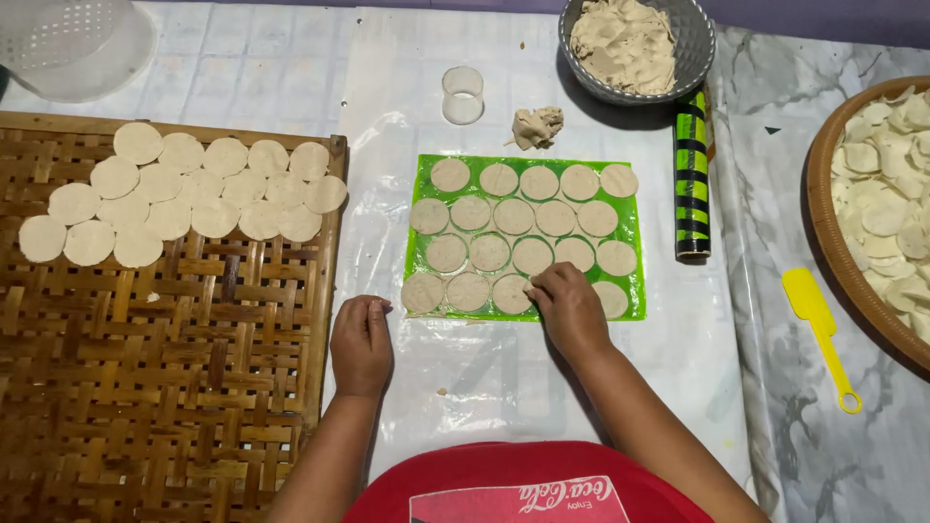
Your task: The person is using a spatula to lift small round dough circles from a mat and arrange them on a large wooden tray.
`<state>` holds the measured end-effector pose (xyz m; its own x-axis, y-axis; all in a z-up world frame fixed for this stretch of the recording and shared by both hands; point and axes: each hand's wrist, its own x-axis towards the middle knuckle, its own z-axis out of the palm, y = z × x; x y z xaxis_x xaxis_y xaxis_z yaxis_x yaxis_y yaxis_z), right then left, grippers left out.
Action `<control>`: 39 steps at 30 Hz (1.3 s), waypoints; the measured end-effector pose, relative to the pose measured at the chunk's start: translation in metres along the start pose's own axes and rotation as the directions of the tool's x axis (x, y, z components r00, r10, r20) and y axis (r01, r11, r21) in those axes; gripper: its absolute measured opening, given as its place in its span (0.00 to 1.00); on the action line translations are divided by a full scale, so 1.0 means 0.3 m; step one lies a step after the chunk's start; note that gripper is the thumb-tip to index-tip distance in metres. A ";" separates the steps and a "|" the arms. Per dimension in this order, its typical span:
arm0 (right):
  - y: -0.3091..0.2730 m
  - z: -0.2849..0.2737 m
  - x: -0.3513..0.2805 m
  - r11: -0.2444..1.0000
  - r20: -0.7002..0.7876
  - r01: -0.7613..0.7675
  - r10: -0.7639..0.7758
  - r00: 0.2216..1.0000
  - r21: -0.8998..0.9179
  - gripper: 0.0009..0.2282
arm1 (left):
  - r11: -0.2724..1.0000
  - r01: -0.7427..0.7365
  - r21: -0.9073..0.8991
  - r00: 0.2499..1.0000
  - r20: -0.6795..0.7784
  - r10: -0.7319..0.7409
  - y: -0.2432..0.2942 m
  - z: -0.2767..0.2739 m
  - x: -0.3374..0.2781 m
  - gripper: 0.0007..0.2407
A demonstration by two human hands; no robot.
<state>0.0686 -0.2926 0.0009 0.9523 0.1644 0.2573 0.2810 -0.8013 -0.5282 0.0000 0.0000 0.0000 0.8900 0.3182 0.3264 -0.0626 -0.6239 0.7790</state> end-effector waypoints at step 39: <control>0.199 -0.092 0.119 0.471 0.298 -0.508 0.451 0.841 0.721 0.12 | 0.999 0.033 -0.003 0.999 0.007 -0.033 0.007 0.000 0.001 0.10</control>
<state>0.1161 -0.3503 0.0008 0.9634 -0.0518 -0.2630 -0.2654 -0.0462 -0.9630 0.0001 -0.0013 0.0016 0.8948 0.3335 0.2968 -0.0349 -0.6106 0.7912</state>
